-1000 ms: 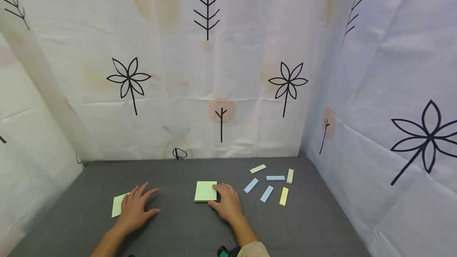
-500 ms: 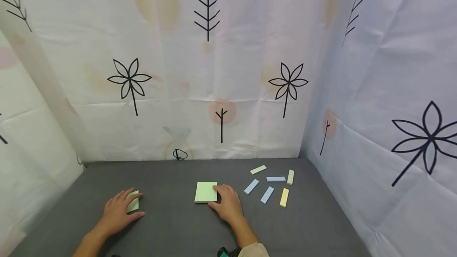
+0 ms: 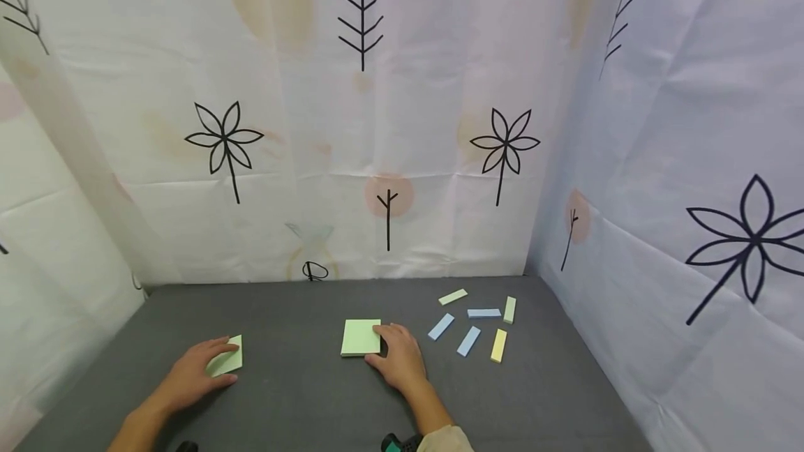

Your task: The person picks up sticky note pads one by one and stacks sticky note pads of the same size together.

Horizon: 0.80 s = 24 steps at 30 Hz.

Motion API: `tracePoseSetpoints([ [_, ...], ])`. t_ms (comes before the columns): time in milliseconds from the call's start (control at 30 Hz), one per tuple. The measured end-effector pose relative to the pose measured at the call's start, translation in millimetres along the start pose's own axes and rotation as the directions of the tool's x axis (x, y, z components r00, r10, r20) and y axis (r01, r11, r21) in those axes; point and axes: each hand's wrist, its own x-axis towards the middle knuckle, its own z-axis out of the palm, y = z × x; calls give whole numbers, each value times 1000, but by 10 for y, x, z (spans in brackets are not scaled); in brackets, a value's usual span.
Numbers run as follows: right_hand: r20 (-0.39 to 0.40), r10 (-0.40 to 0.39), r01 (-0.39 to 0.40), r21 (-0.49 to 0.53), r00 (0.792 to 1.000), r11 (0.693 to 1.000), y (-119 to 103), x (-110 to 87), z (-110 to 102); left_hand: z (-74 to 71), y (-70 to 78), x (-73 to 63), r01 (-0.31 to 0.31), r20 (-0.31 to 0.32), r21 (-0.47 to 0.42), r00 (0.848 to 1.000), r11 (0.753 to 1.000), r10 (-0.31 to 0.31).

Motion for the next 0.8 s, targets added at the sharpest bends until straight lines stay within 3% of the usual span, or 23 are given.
tracePoseSetpoints([
  [400, -24, -29, 29, 4, 999, 1000, -13, -9, -8, -52, 33, 87, 86, 79, 27, 993, 996, -88],
  [800, 7, -5, 5, -4, 1000, 1000, -2, 6, -4, 21, 146, 143, 106, 2, 105, 994, 989, -107],
])
